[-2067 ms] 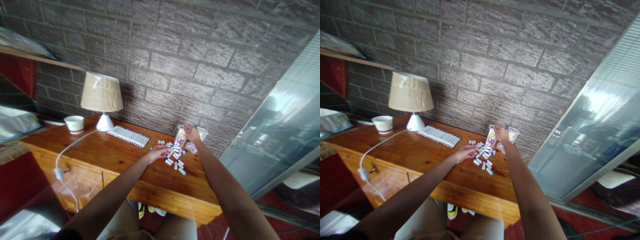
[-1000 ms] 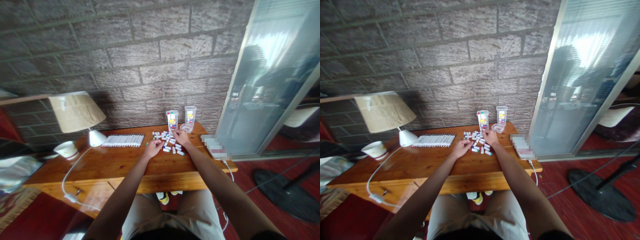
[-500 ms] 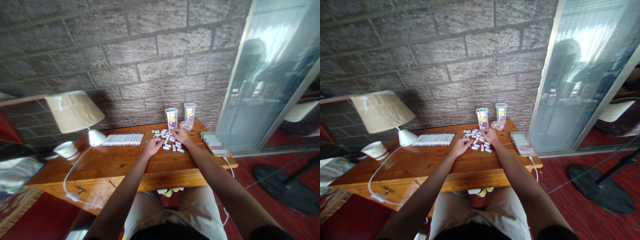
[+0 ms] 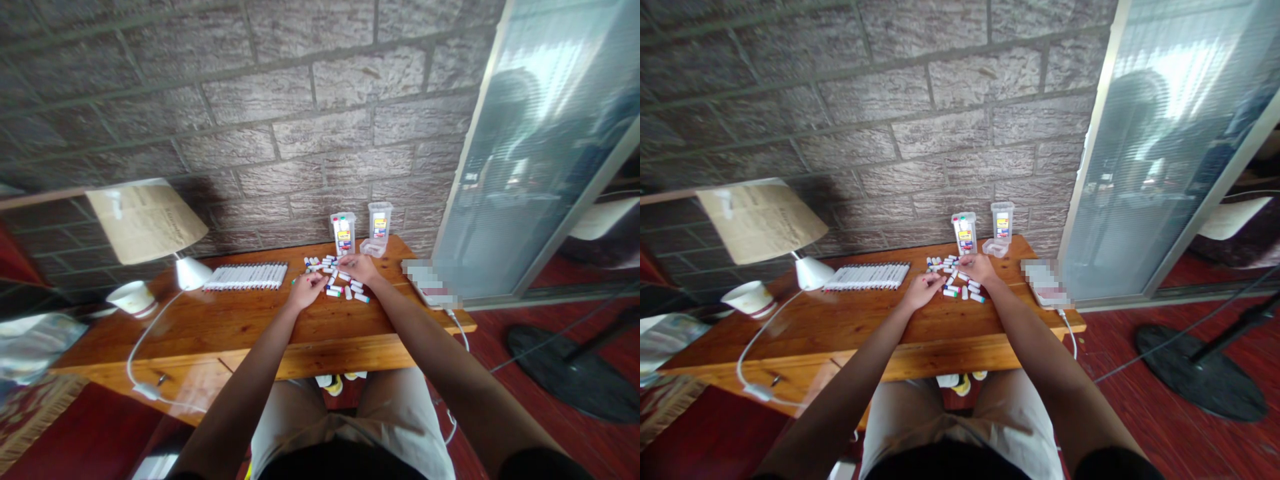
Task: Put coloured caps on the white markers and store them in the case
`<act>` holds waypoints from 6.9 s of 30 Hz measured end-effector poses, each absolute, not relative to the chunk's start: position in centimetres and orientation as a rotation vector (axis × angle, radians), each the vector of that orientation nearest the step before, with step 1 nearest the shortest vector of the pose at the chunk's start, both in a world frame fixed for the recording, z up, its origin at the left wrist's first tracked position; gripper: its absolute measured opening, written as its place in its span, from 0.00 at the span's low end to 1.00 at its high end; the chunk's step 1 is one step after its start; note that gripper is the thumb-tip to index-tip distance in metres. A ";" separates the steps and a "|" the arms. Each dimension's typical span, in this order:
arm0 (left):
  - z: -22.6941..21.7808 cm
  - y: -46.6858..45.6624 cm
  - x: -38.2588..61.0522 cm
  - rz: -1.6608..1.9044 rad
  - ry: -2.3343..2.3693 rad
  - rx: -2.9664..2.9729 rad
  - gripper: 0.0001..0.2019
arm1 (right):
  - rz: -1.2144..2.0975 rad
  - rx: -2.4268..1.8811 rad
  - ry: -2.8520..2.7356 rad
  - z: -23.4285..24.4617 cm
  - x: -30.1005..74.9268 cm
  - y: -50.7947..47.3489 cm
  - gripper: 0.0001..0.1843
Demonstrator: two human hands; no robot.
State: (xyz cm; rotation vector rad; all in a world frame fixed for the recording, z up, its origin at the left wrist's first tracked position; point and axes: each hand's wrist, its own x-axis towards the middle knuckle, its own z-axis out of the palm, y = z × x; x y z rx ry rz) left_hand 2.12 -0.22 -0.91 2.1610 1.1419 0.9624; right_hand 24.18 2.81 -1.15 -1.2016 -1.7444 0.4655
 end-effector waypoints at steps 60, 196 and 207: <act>-1.1 -0.1 1.8 0.955 2.122 2.133 0.24 | 0.647 -1.143 -1.870 -2.6 24.5 4.1 0.05; 0.7 -0.6 2.5 1.131 0.704 1.164 0.18 | 0.688 -1.081 -1.612 -1.7 23.9 3.9 0.16; 0.6 -0.6 2.4 1.122 0.689 1.140 0.20 | 0.570 -1.113 -1.701 -1.4 24.1 3.5 0.05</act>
